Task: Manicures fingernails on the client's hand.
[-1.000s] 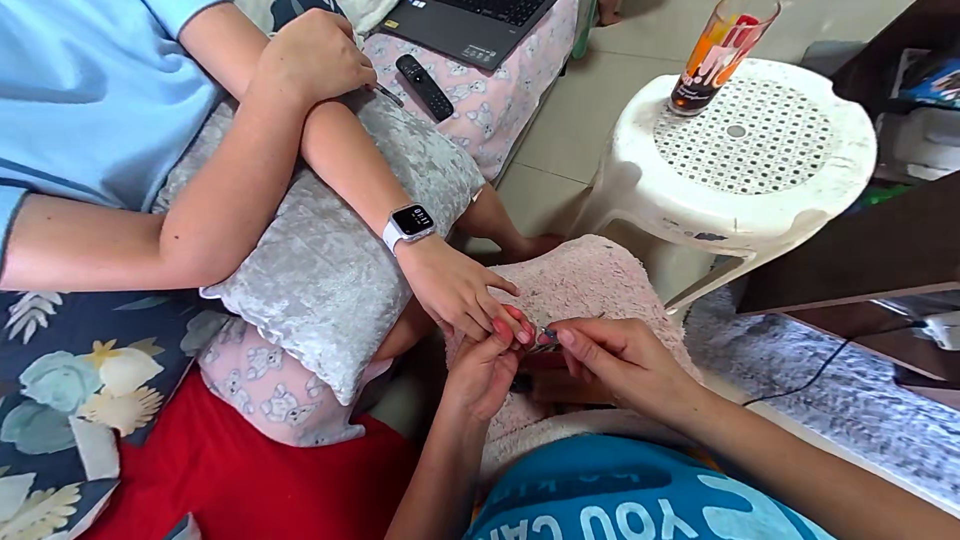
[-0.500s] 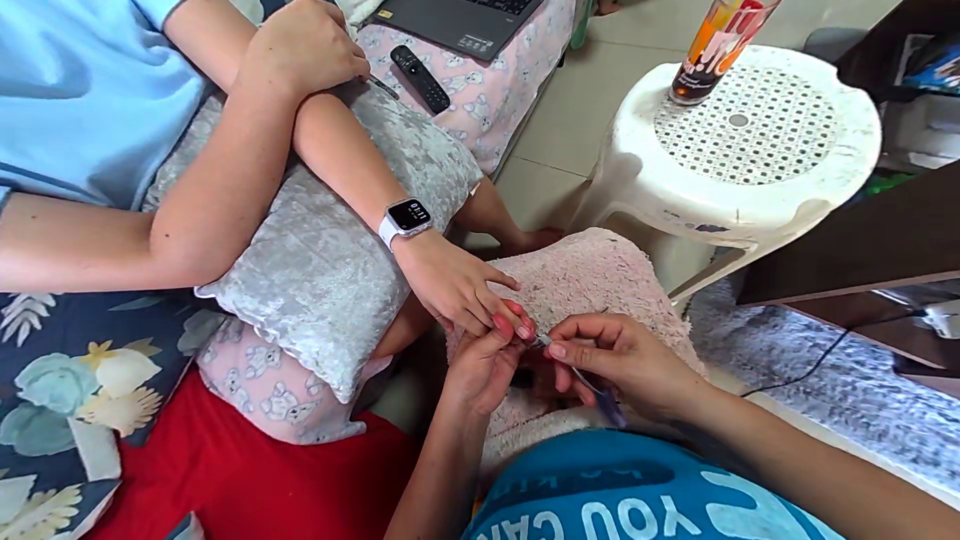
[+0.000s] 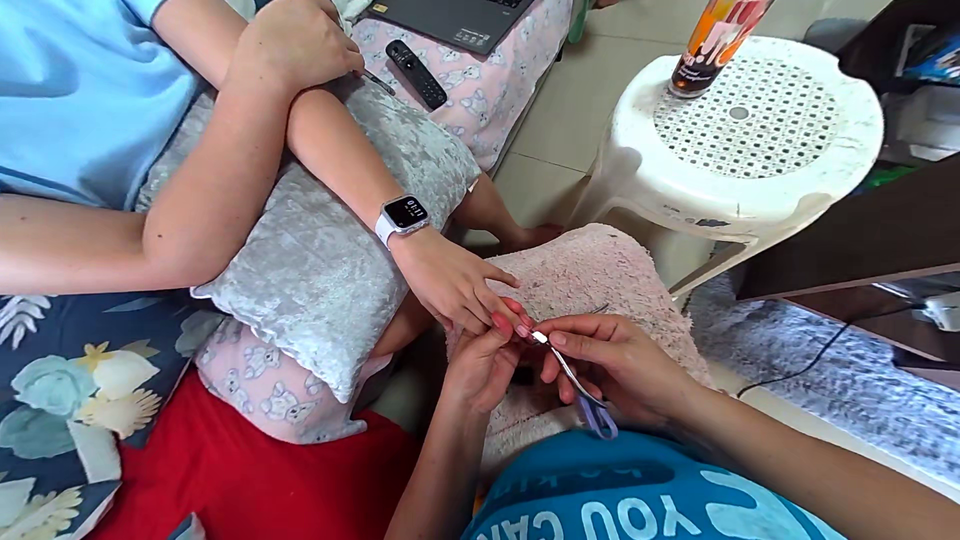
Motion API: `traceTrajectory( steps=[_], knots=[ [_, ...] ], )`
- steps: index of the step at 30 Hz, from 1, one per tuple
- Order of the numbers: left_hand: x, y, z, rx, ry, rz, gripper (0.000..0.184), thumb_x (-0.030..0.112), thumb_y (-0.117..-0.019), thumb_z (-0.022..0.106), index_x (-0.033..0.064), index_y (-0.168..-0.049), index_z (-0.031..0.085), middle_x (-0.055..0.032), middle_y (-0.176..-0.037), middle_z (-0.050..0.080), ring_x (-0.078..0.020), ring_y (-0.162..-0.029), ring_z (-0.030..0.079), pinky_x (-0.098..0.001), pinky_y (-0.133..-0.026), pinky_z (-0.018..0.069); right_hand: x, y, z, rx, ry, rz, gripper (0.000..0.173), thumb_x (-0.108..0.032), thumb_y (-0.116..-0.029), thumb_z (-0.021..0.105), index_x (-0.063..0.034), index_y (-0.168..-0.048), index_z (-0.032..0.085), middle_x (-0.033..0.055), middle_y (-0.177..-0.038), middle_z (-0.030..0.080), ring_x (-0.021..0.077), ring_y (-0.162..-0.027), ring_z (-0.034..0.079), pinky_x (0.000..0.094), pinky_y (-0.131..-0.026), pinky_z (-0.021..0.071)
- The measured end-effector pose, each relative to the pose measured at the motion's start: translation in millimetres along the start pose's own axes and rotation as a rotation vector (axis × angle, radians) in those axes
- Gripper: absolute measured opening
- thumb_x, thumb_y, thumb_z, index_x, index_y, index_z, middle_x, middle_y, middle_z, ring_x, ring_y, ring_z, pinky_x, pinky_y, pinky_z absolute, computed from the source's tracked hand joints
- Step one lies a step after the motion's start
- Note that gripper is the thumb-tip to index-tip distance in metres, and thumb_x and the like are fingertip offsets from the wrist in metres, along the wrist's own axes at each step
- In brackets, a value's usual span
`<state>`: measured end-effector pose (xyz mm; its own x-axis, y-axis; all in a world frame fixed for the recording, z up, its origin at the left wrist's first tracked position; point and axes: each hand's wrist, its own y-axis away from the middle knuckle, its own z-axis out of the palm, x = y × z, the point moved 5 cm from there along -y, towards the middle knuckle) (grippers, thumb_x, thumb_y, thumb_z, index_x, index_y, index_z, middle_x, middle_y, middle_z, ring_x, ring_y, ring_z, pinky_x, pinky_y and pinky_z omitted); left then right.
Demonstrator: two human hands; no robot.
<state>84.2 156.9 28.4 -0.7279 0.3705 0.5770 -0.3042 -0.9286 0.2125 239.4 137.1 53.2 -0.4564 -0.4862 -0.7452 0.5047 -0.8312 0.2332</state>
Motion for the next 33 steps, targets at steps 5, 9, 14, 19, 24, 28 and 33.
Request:
traceTrajectory(
  steps=[5, 9, 14, 19, 24, 28, 33],
  knots=[
    [0, -1, -2, -0.006, 0.017, -0.001, 0.006, 0.008, -0.0864, 0.079, 0.0067, -0.089, 0.074, -0.0088, -0.087, 0.072, -0.0171, -0.084, 0.072, -0.0345, -0.086, 0.0597, 4, -1, -1, 0.007, -0.052, 0.024, 0.027, -0.011, -0.1074, 0.049, 0.0024, -0.121, 0.069, 0.0102, -0.086, 0.076, 0.0093, -0.061, 0.069, 0.0201, -0.055, 0.0571],
    [0, 0, -5, 0.049, 0.016, -0.001, 0.012, 0.009, -0.0863, 0.079, 0.0051, -0.096, 0.074, -0.0099, -0.090, 0.073, -0.0179, -0.085, 0.072, -0.0346, -0.085, 0.0605, 7, -2, -1, 0.044, -0.088, 0.061, 0.027, -0.010, -0.1074, 0.049, 0.0033, -0.122, 0.068, 0.0099, -0.083, 0.075, 0.0085, -0.060, 0.068, 0.0196, -0.055, 0.0563],
    [0, 0, -5, 0.062, 0.014, 0.006, 0.011, 0.008, -0.0855, 0.080, 0.0054, -0.095, 0.074, -0.0103, -0.090, 0.073, -0.0175, -0.084, 0.073, -0.0336, -0.083, 0.0609, 9, -4, 0, 0.079, -0.086, 0.066, 0.025, -0.010, -0.1068, 0.049, 0.0018, -0.118, 0.068, 0.0057, -0.078, 0.071, 0.0051, -0.057, 0.063, 0.0169, -0.052, 0.0524],
    [0, 0, -4, 0.071, 0.031, 0.006, 0.010, 0.006, -0.0854, 0.079, 0.0061, -0.094, 0.074, -0.0102, -0.089, 0.073, -0.0183, -0.084, 0.073, -0.0348, -0.085, 0.0607, 11, -5, -1, 0.068, -0.063, 0.047, 0.025, -0.012, -0.1063, 0.049, -0.0008, -0.118, 0.068, 0.0010, -0.073, 0.065, 0.0030, -0.056, 0.058, 0.0160, -0.053, 0.0495],
    [0, 1, -4, 0.067, 0.043, 0.001, 0.009, 0.006, -0.0862, 0.078, 0.0059, -0.095, 0.074, -0.0106, -0.089, 0.073, -0.0187, -0.084, 0.073, -0.0350, -0.085, 0.0607, 11, -4, -1, 0.049, -0.068, 0.026, 0.026, -0.012, -0.1065, 0.048, -0.0008, -0.119, 0.069, 0.0011, -0.073, 0.065, 0.0030, -0.056, 0.058, 0.0163, -0.052, 0.0498],
    [1, 1, -3, 0.057, 0.033, 0.002, 0.007, 0.006, -0.0875, 0.077, 0.0063, -0.094, 0.074, -0.0101, -0.089, 0.073, -0.0180, -0.084, 0.072, -0.0347, -0.085, 0.0605, 8, -4, -1, 0.026, -0.085, 0.023, 0.027, -0.010, -0.1067, 0.049, 0.0025, -0.119, 0.068, 0.0089, -0.081, 0.074, 0.0102, -0.062, 0.069, 0.0220, -0.058, 0.0589],
    [1, 1, -3, 0.084, 0.009, 0.000, 0.005, 0.005, -0.0894, 0.075, 0.0063, -0.094, 0.074, -0.0092, -0.088, 0.073, -0.0171, -0.083, 0.072, -0.0339, -0.084, 0.0606, 6, -5, 0, 0.041, -0.046, 0.009, 0.025, -0.010, -0.1067, 0.049, 0.0025, -0.117, 0.069, 0.0090, -0.082, 0.074, 0.0103, -0.063, 0.070, 0.0215, -0.057, 0.0585]
  ],
)
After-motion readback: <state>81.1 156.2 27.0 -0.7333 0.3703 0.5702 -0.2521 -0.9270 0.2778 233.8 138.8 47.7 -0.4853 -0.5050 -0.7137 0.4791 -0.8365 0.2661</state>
